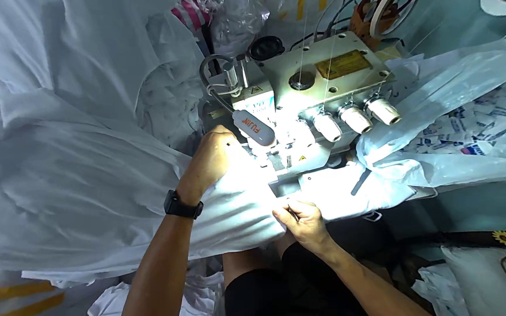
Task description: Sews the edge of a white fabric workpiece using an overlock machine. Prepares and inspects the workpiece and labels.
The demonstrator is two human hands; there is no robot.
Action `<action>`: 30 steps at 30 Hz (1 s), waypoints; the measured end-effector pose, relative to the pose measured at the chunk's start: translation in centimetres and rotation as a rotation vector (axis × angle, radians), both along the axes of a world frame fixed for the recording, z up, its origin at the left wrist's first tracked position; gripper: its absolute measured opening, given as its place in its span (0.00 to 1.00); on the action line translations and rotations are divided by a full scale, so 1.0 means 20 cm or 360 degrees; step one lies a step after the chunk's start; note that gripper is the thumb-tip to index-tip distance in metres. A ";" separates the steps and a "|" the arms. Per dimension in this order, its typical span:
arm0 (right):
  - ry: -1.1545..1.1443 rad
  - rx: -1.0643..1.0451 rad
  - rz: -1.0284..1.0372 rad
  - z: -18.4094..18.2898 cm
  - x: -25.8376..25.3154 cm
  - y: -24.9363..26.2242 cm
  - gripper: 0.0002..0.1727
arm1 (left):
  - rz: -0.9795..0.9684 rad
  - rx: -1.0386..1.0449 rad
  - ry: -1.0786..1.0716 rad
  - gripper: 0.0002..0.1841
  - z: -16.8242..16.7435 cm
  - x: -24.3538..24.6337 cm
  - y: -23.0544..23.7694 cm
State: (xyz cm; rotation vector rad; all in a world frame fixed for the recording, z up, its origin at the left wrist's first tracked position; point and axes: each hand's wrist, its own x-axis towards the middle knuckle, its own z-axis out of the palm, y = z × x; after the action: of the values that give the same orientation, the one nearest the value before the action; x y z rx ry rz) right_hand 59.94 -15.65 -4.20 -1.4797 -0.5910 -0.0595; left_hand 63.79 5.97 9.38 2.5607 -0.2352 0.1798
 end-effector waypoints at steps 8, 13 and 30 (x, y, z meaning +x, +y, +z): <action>-0.0012 -0.0019 -0.0092 0.08 0.03 0.00 0.12 | 0.0212 0.0006 0.0036 0.06 -0.08 0.10 -0.02; 0.0031 0.0037 -0.0065 0.11 0.05 0.01 0.11 | 0.0375 0.0002 -0.0192 0.07 -0.18 0.19 -0.06; 0.0029 0.0046 -0.0021 0.10 0.06 0.01 0.13 | 0.0394 -0.0134 -0.0252 0.03 -0.16 0.07 -0.15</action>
State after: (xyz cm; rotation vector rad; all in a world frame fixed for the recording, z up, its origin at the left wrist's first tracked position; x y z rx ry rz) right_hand 61.10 -15.50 -2.19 -1.4546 -0.5638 -0.0646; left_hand 65.21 3.03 6.27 2.4871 0.0317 0.4760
